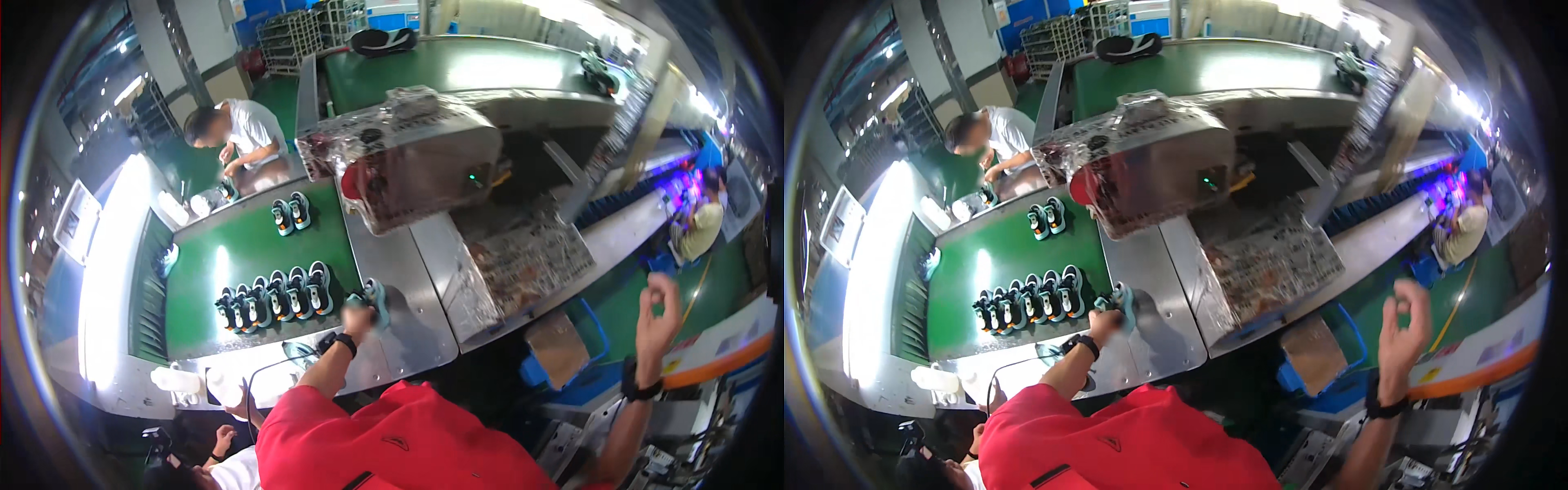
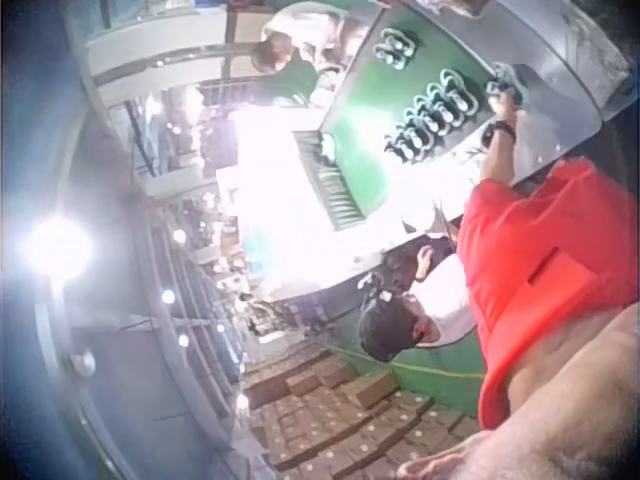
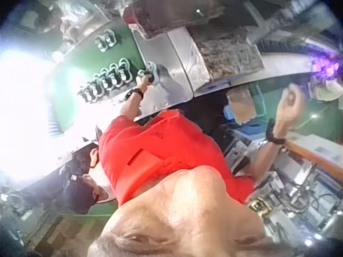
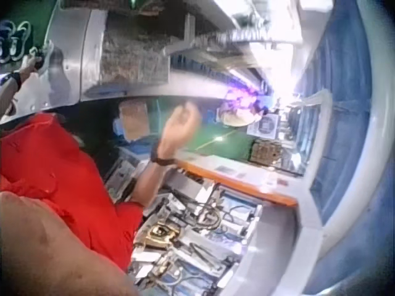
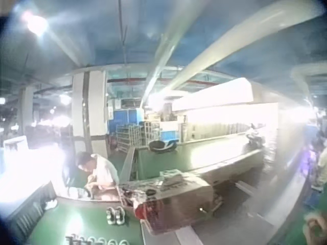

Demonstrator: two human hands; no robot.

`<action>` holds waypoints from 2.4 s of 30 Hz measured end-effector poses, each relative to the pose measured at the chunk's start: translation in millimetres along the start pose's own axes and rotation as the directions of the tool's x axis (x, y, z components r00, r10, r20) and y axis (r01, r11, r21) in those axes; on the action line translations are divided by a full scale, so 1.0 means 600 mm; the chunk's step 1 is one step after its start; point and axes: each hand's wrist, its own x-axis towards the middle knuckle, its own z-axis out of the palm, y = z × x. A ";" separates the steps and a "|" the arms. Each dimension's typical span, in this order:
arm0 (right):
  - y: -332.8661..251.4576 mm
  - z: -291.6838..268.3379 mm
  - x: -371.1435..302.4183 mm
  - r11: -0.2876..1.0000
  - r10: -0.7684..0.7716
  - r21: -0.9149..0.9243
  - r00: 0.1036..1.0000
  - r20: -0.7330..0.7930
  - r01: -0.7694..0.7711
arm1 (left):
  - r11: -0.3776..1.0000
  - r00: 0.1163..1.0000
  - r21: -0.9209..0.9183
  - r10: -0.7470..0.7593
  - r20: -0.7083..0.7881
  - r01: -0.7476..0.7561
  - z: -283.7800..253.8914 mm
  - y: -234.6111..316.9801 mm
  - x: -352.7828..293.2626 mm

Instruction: Operate a shoe-lasting or sole-attaching machine to press and bond components of athletic footwear.

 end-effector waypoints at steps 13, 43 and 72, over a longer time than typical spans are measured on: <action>-0.381 0.601 0.708 0.591 -0.721 -0.016 0.538 0.436 0.806 | 0.863 0.918 0.504 0.212 -0.335 -0.015 0.003 -0.028 0.239; -0.313 0.389 0.638 0.765 -0.092 0.644 0.987 0.135 -0.017 | 0.985 0.828 -0.161 0.145 0.542 -0.067 0.079 0.206 -0.044; -0.202 -0.478 -0.803 0.383 0.511 0.491 -0.264 -0.818 -0.782 | 0.910 -0.829 0.163 -0.415 0.374 -0.382 0.455 -0.152 -1.214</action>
